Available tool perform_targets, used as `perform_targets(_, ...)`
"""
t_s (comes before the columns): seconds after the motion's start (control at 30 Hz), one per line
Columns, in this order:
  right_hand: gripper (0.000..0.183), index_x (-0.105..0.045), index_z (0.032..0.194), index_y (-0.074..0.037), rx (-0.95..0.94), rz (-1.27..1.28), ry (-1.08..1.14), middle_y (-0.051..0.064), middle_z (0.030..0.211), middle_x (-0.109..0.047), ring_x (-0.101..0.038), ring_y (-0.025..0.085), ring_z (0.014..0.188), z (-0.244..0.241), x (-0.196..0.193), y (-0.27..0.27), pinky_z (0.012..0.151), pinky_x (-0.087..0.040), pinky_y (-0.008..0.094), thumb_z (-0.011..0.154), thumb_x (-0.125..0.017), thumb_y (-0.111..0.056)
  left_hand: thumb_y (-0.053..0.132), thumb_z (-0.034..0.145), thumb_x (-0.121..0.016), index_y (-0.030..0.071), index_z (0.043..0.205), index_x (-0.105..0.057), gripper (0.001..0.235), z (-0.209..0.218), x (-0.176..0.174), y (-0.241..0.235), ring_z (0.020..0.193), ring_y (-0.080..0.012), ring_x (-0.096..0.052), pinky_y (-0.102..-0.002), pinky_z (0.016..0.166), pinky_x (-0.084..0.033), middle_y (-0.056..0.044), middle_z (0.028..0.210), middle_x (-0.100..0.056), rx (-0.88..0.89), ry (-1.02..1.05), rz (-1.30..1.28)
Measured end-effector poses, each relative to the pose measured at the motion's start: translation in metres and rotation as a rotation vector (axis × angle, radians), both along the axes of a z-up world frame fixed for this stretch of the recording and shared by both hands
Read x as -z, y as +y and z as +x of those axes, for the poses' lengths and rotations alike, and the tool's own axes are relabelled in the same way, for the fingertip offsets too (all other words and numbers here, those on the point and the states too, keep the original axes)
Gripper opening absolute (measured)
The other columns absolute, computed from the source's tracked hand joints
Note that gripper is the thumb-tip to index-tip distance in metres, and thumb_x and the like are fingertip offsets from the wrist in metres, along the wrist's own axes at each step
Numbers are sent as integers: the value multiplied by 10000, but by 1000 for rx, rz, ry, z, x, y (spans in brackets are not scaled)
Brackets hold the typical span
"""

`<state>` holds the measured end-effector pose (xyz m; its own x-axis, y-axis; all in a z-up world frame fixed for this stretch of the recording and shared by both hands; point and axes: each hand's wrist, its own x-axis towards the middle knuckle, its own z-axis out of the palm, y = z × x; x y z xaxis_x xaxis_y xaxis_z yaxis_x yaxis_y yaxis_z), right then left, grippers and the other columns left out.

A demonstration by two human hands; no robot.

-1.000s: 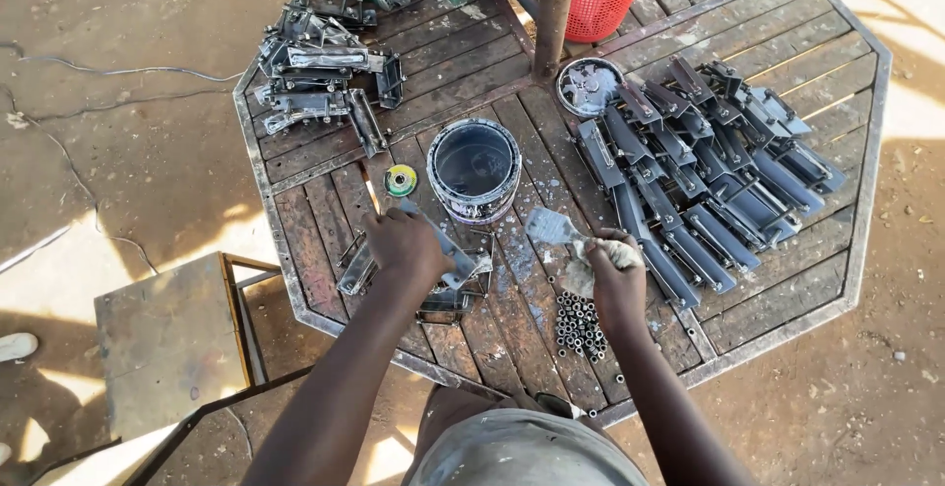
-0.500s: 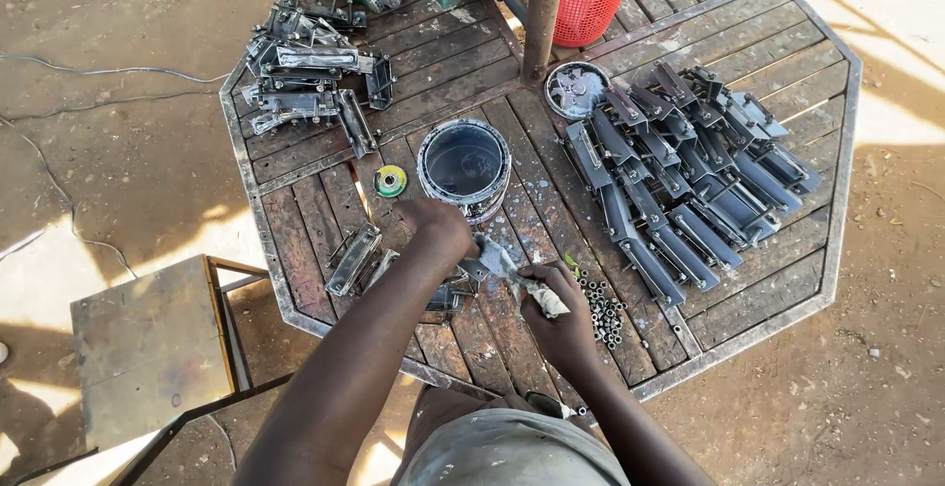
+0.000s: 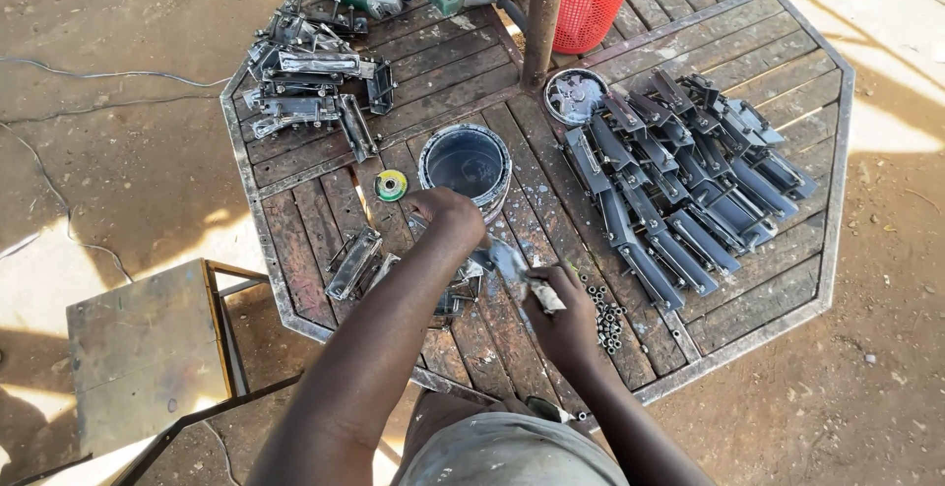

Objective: Coating metal components with a black substance using a brush and cloth on a fabrication table.

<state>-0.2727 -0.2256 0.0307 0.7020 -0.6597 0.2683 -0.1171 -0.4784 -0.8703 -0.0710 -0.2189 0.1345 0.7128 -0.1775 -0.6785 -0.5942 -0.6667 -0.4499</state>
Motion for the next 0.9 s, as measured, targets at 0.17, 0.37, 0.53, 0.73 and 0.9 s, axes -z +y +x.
perform_targets(0.17, 181, -714, 977, -118, 65, -14, 29, 123, 952, -713, -705, 408, 882, -5, -13, -7, 751, -534, 463, 818, -694, -34, 369, 972, -630, 173, 1261, -723, 361, 12, 23, 5, 720, -264, -570, -475, 672, -328, -86, 1080, -740, -16, -6, -36)
perform_targets(0.37, 186, -728, 971, -99, 93, 99, 83, 174, 935, -711, -690, 428, 906, -7, -3, -8, 782, -520, 485, 809, -681, -20, 586, 910, -662, 141, 1129, -775, 508, 15, 53, 17, 747, -286, -631, -522, 670, -385, -131, 988, -754, 34, -11, -160)
perform_targets(0.53, 207, -733, 1005, -92, 267, 318, 123, 167, 923, -712, -619, 255, 881, -19, -3, -21, 844, -461, 459, 834, -620, -61, 848, 768, -652, 77, 1162, -712, 868, 32, 112, 43, 971, -344, -733, -615, 731, -520, -202, 1028, -740, 89, -130, -397)
perform_targets(0.73, 183, -726, 1024, -66, 279, 483, -18, 111, 898, -683, -555, 177, 878, 4, -8, -20, 806, -455, 372, 865, -635, -65, 783, 738, -659, 3, 1331, -576, 983, 22, 123, 49, 994, -360, -729, -632, 914, -381, -219, 1124, -697, 102, -188, -555)
perform_targets(0.9, 152, -729, 985, -67, 257, 557, -12, 117, 935, -731, -594, 166, 875, -2, 26, -32, 814, -482, 359, 853, -661, -30, 772, 727, -706, 12, 1142, -673, 867, 17, 107, 61, 737, -317, -743, -546, 812, -425, -186, 891, -670, 266, -379, -756)
